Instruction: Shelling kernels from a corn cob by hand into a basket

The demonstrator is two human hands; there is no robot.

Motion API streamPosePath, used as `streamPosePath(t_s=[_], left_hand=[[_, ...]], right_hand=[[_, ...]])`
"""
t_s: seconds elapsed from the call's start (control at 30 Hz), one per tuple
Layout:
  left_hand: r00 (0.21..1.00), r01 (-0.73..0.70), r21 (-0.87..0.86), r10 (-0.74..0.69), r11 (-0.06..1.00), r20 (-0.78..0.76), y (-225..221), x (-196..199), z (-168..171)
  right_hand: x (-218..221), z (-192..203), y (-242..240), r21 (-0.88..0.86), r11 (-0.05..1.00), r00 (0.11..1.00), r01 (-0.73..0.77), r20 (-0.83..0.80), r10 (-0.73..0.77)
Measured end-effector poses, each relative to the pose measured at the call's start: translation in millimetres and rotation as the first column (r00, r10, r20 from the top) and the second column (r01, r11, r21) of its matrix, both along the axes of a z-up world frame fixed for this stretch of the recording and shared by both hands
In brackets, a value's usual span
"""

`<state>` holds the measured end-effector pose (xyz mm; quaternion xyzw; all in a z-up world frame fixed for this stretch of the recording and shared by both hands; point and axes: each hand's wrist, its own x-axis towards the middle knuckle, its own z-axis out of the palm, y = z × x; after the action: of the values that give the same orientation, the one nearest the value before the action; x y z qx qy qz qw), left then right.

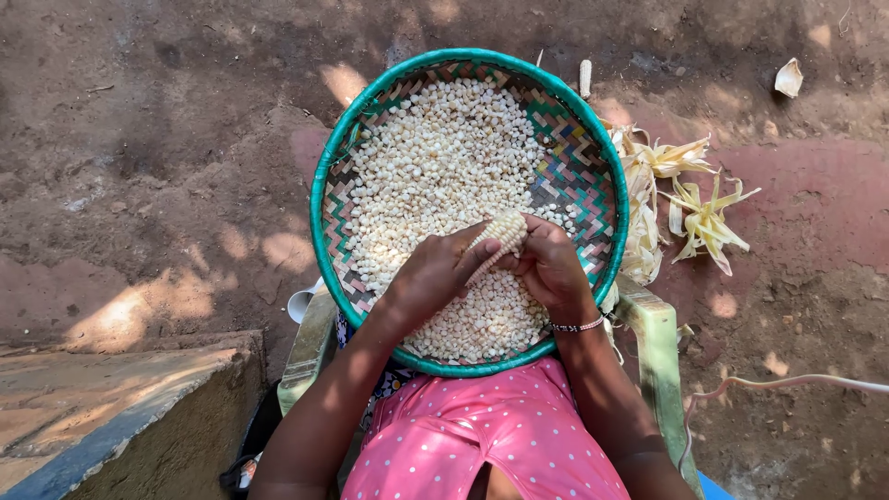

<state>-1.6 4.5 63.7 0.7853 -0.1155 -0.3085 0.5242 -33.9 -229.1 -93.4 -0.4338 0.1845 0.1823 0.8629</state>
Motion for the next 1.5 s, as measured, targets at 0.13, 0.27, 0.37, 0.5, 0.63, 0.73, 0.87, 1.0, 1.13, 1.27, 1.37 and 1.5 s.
streamPosePath(t_s=[0.13, 0.27, 0.37, 0.5, 0.63, 0.73, 0.87, 1.0, 1.13, 1.27, 1.37, 1.5], left_hand=[[0.995, 0.003, 0.028, -0.006, 1.000, 0.098, -1.9, 1.9, -60.6], [0.993, -0.008, 0.077, -0.002, 0.997, 0.117, -1.8, 4.0, -64.0], [0.994, -0.001, 0.070, -0.006, 0.998, 0.107, -3.1, 1.9, -58.1], [0.995, 0.005, 0.075, -0.013, 0.997, 0.103, -4.0, 2.8, -59.0], [0.995, 0.003, 0.086, -0.012, 0.996, 0.097, -2.6, 5.5, -67.5], [0.996, 0.000, 0.100, -0.008, 0.995, 0.086, -1.9, 2.8, -69.9], [0.998, 0.010, 0.078, -0.014, 0.997, 0.058, -3.5, 5.1, -68.4], [0.998, 0.002, 0.059, -0.005, 0.998, 0.058, 0.4, 5.1, -54.2], [0.999, -0.011, 0.050, 0.008, 0.999, 0.048, 0.5, 4.4, -57.3], [0.999, -0.010, 0.049, 0.007, 0.999, 0.045, -1.2, 5.6, -44.1], [0.999, -0.015, 0.009, 0.015, 1.000, 0.041, -1.7, 7.3, -41.0], [0.997, -0.031, -0.133, 0.021, 0.991, -0.076, -0.8, 3.6, -34.0]], right_hand=[[7.2, 39.7, 13.9, 0.065, 0.998, 1.000, -0.018, -0.014, 0.019], [6.3, 36.8, 10.7, 0.118, 0.993, 1.000, -0.021, -0.007, 0.022], [7.4, 44.7, 15.0, 0.106, 0.994, 1.000, -0.004, 0.000, 0.004], [0.4, -4.7, 1.3, 0.083, 0.996, 1.000, 0.027, -0.018, -0.026], [4.7, 29.2, 7.1, 0.096, 0.995, 0.999, 0.003, -0.032, 0.000], [6.4, 47.8, 15.8, 0.203, 0.979, 0.999, -0.004, -0.032, 0.011], [3.4, 36.7, 12.0, 0.061, 0.998, 1.000, -0.016, 0.013, 0.016], [3.3, 38.0, 16.7, 0.018, 1.000, 0.999, -0.025, 0.048, 0.024], [5.6, 54.7, 27.2, -0.007, 1.000, 0.997, -0.024, 0.075, 0.025], [4.5, 57.7, 30.1, -0.033, 0.999, 0.997, -0.003, 0.082, 0.006], [3.2, 49.9, 30.2, -0.071, 0.997, 0.996, 0.027, 0.092, -0.020], [2.2, 46.6, 33.4, -0.142, 0.988, 0.993, 0.060, 0.112, -0.044]])
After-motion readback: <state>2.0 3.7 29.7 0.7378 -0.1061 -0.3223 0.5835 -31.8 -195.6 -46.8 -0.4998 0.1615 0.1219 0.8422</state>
